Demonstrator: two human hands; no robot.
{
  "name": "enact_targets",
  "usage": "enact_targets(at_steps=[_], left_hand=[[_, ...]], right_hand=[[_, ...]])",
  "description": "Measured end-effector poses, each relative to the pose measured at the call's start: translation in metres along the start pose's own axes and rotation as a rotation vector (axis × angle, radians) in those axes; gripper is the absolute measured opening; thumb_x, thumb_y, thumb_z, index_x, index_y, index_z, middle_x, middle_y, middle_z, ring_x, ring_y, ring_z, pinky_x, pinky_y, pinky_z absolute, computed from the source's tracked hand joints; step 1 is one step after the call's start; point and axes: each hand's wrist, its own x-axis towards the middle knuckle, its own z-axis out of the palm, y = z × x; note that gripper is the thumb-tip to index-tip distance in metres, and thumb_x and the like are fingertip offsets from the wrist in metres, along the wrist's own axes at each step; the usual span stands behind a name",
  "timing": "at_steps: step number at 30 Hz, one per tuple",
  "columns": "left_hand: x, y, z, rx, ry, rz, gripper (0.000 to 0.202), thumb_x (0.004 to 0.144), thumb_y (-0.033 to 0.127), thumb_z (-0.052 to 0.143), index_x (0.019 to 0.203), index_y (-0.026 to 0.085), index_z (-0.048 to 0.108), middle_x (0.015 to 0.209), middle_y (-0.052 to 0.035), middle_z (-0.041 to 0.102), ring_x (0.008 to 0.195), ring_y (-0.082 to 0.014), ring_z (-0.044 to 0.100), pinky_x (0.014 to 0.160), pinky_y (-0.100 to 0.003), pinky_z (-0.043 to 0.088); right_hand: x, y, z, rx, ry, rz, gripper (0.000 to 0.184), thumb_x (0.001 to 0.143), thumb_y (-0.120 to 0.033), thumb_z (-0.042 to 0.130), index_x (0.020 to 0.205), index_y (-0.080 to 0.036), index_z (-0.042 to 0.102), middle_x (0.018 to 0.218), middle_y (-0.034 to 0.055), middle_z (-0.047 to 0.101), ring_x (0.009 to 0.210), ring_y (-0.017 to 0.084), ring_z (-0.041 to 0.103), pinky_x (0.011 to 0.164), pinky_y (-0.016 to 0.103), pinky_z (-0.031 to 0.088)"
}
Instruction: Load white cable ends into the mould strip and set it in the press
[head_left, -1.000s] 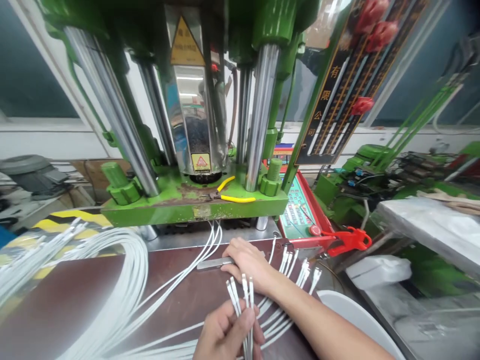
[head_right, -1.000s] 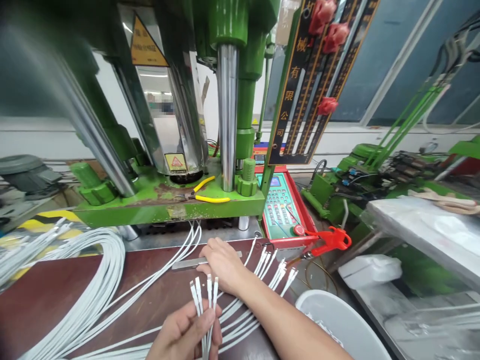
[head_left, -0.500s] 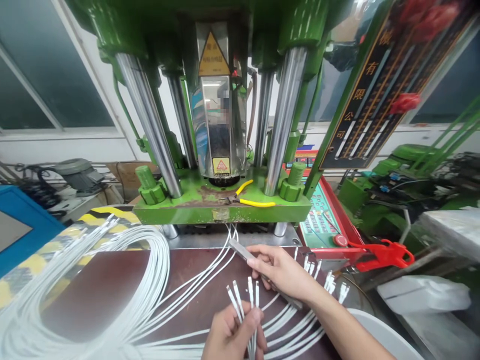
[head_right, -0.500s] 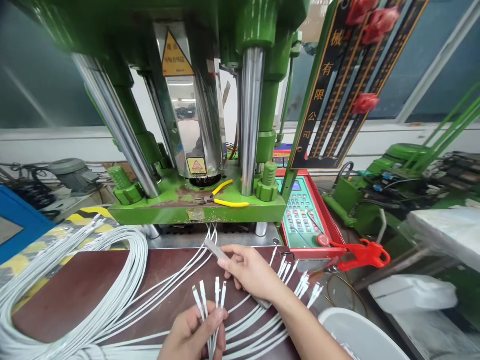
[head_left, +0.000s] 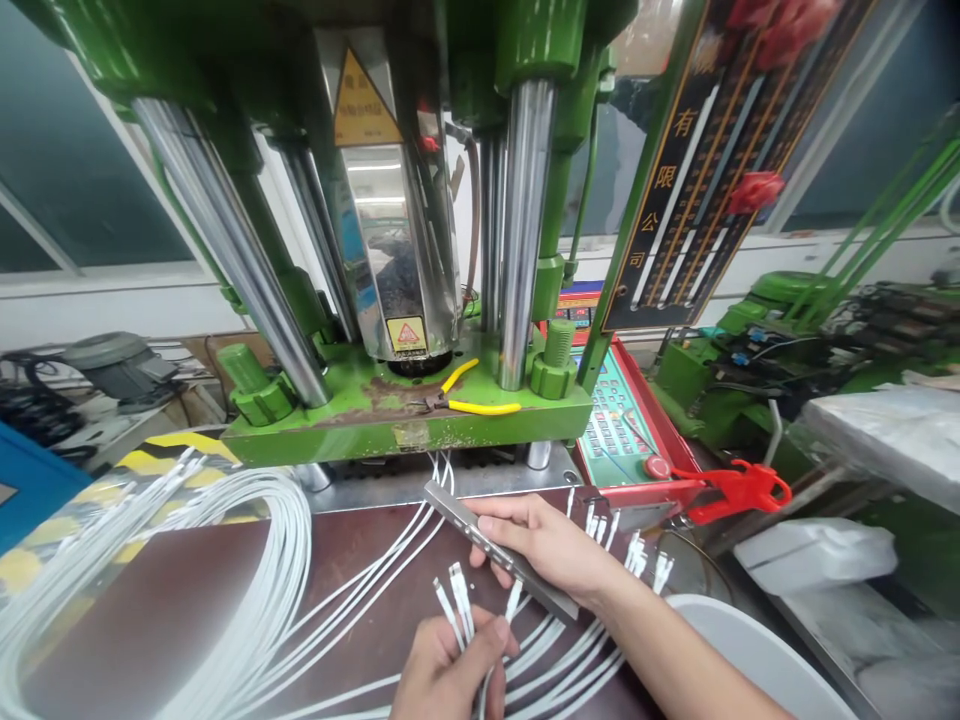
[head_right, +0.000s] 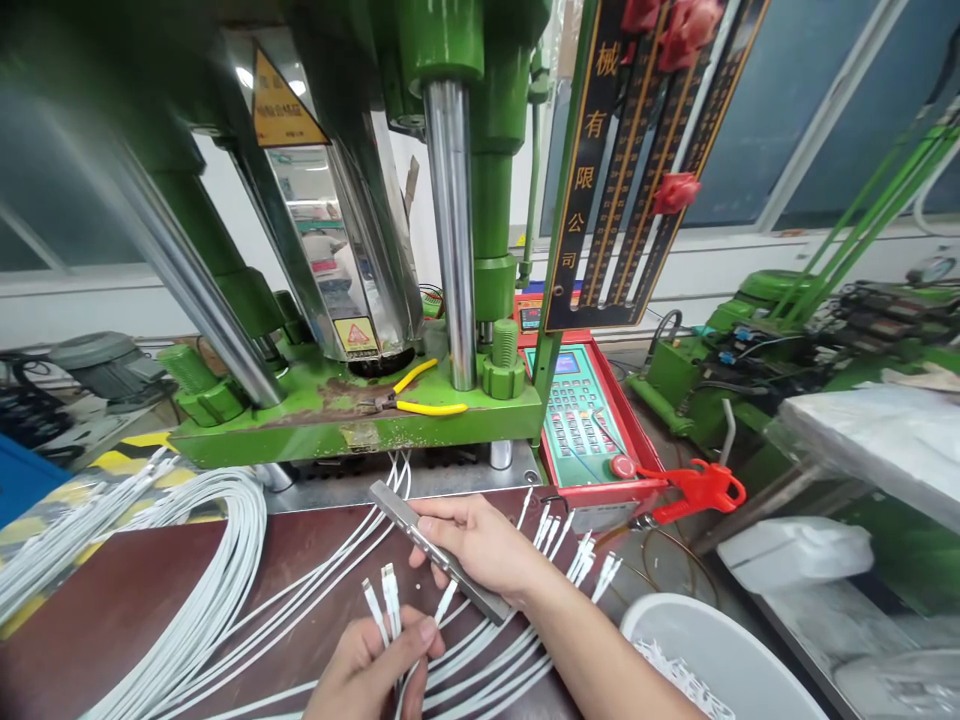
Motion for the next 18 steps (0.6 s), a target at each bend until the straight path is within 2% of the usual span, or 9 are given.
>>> enact_targets(at_steps=[5, 9, 13, 18], left_hand=[[0.003, -0.001, 0.000, 0.033, 0.003, 0.029, 0.044, 0.074, 0.057, 0.054, 0.071, 0.014, 0.060, 0.035, 0.0041, 0.047, 0.031, -0.0084, 0.039, 0.038, -0.020, 0.023], [0.004, 0.002, 0.000, 0.013, -0.028, 0.044, 0.045, 0.073, 0.059, 0.054, 0.070, 0.014, 0.058, 0.035, 0.0041, 0.047, 0.029, -0.0073, 0.038, 0.036, -0.020, 0.021], [0.003, 0.007, 0.002, -0.010, -0.064, 0.066, 0.047, 0.070, 0.059, 0.058, 0.069, 0.012, 0.058, 0.040, 0.0008, 0.053, 0.032, -0.0077, 0.043, 0.037, -0.019, 0.025], [0.002, 0.009, 0.002, -0.380, -0.093, -0.005, 0.044, 0.068, 0.057, 0.061, 0.084, 0.017, 0.051, 0.056, 0.0012, 0.060, 0.040, -0.0154, 0.055, 0.042, -0.026, 0.039]], right_hand=[[0.000, 0.000, 0.001, -0.027, 0.003, 0.013, 0.045, 0.083, -0.042, 0.056, 0.123, -0.021, 0.055, 0.076, 0.0034, 0.064, 0.048, 0.007, 0.048, 0.045, 0.019, 0.031], [0.001, 0.002, 0.003, -0.110, 0.006, -0.034, 0.044, 0.085, -0.042, 0.054, 0.123, -0.021, 0.054, 0.074, 0.0026, 0.063, 0.049, 0.007, 0.046, 0.048, 0.021, 0.033], [0.003, 0.007, 0.003, -0.155, -0.021, -0.059, 0.044, 0.086, -0.042, 0.052, 0.125, -0.021, 0.053, 0.073, 0.0025, 0.062, 0.049, 0.007, 0.044, 0.050, 0.022, 0.034], [0.003, 0.009, -0.002, -0.098, -0.062, -0.026, 0.045, 0.085, -0.042, 0.054, 0.125, -0.020, 0.053, 0.075, 0.0027, 0.062, 0.050, 0.008, 0.048, 0.050, 0.021, 0.036]])
